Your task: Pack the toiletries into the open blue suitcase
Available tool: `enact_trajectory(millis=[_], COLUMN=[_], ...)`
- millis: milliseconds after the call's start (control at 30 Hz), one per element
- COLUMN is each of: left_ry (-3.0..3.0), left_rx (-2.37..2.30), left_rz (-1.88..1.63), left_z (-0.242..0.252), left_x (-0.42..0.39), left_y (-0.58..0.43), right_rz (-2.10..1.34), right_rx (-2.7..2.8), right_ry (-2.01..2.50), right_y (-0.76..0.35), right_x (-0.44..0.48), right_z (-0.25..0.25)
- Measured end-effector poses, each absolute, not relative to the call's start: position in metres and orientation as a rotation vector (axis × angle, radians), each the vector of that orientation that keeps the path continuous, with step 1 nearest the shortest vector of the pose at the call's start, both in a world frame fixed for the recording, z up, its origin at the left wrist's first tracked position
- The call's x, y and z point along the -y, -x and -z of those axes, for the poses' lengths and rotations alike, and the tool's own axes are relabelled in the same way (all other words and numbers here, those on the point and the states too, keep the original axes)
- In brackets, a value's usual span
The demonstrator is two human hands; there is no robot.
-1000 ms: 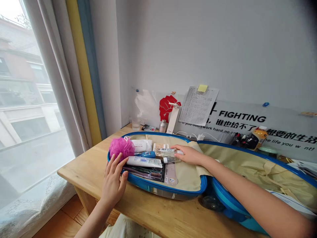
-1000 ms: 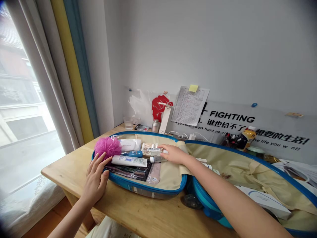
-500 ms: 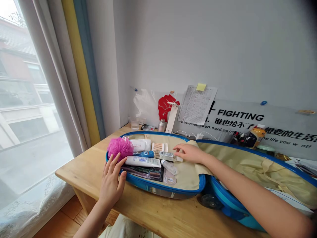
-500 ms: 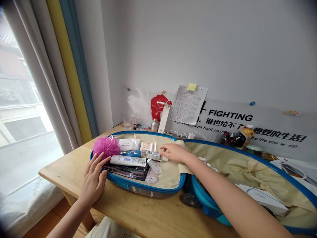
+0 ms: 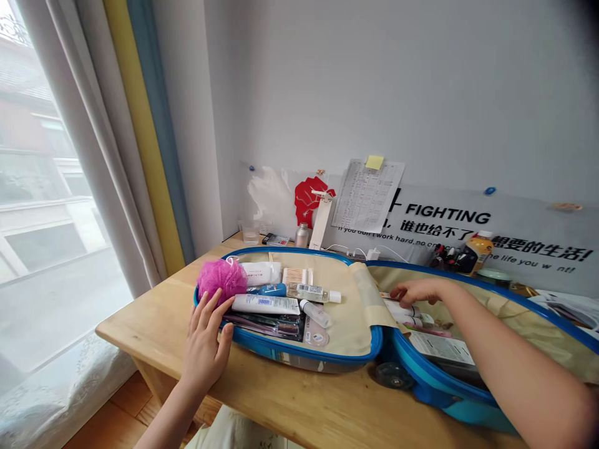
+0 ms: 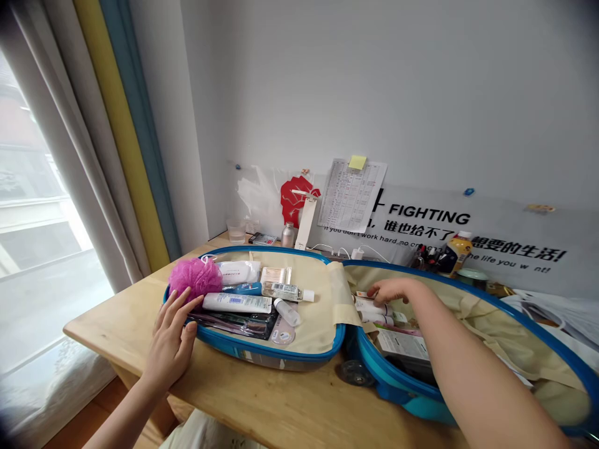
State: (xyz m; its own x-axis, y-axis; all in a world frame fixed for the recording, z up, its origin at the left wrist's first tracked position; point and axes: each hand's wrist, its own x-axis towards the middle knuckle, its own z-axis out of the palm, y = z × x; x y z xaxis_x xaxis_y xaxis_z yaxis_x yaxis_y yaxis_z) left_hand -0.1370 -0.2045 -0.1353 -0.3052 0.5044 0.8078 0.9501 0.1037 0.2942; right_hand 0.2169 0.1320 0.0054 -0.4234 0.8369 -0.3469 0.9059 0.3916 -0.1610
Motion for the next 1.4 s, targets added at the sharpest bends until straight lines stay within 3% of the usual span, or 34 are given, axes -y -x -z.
enact_trajectory(millis=[133,367,700,867,1067,1400], left_ry=[1.412,1.403,1.395,1.404,1.399,1.404], left_rx=[1.880,1.882,1.885,1.890,1.893,1.893], left_rz=[1.124,1.127,1.137,1.127,1.118,1.121], left_z=[0.135,0.134,0.136,0.135,0.134,0.135], left_x=[0.204,0.204,0.203,0.204,0.204,0.204], left_y=[0.137,0.136,0.137,0.136,0.135,0.136], right_rz=[0.553,0.573,0.320,0.402,0.530,0.532], right_rx=[-2.116,-2.071,-2.762,-3.162,-3.224,-3.134], right_ry=[-1.529,-1.501,-1.845,-1.452,-0.944,-0.902], right_y=[-0.215,-0.207,-0.220,-0.150,-0.101,-0.092], right_x=[-0.133,-0.130,-0.130,-0.094,-0.054,-0.049], right_z=[-0.004,-0.004,-0.045,-0.025,0.004,0.016])
